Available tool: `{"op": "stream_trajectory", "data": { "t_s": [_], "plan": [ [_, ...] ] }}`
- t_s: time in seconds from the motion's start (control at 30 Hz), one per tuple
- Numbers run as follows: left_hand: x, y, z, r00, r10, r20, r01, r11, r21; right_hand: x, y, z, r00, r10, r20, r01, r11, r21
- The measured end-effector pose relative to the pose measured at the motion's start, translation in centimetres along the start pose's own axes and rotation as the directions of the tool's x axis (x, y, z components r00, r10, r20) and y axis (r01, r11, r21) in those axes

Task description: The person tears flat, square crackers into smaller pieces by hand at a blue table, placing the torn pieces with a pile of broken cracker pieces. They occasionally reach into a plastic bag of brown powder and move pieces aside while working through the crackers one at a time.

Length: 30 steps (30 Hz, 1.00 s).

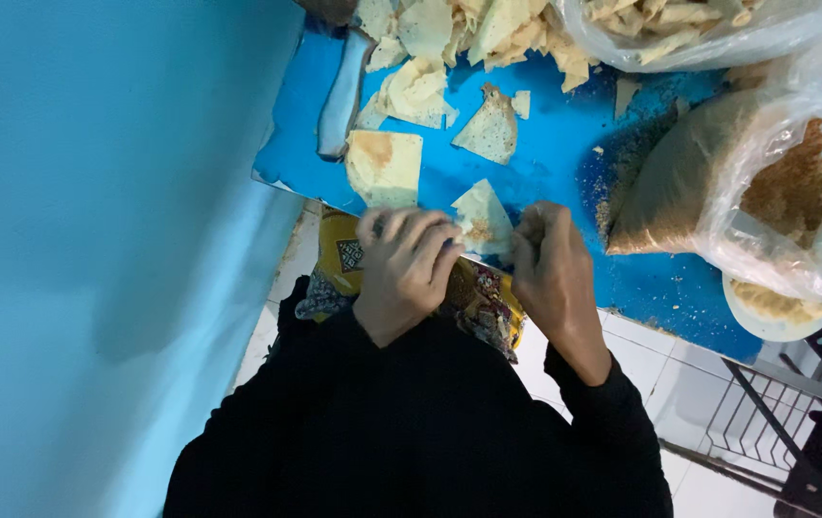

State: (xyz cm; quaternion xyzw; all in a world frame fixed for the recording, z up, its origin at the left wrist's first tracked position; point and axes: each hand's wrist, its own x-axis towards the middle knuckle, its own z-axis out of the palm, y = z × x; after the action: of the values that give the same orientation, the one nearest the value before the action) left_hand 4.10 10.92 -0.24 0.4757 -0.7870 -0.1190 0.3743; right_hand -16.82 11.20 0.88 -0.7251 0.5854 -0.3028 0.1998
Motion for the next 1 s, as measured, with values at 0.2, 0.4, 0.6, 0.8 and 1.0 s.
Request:
{"op": "stream_trajectory", "data": {
  "t_s": [0.2, 0.4, 0.6, 0.8, 1.0],
  "plan": [
    [-1.0, 0.1, 0.7, 0.999, 0.022, 0.040, -0.022, 1.000, 0.008, -0.1, 0.0, -0.1, 0.999, -0.002, 0.034, 0.001, 1.000, 0.019],
    [-2.0, -0.3, 1.6, 0.992, 0.105, 0.075, -0.109, 0.993, 0.050, -0.1, -1.0, -0.4, 1.000, -0.001, 0.029, -0.004, 0.983, 0.186],
    [-2.3, -1.2, 2.1, 0.984, 0.168, 0.065, -0.175, 0.978, 0.118, 0.3, -2.2, -0.6, 0.989, -0.125, 0.084, 0.132, 0.989, -0.074],
    [-1.6, -3.4, 2.8, 0.967, 0.248, 0.067, -0.252, 0.965, 0.066, 1.2, -2.4, -1.1, 0.956, -0.248, 0.157, 0.261, 0.963, -0.070],
    [-0.7, -3.6, 3.8, 0.985, 0.168, 0.040, -0.168, 0.986, -0.001, 1.3, -1.9, -0.9, 0.916, -0.368, 0.161, 0.395, 0.899, -0.189]
  ]
}}
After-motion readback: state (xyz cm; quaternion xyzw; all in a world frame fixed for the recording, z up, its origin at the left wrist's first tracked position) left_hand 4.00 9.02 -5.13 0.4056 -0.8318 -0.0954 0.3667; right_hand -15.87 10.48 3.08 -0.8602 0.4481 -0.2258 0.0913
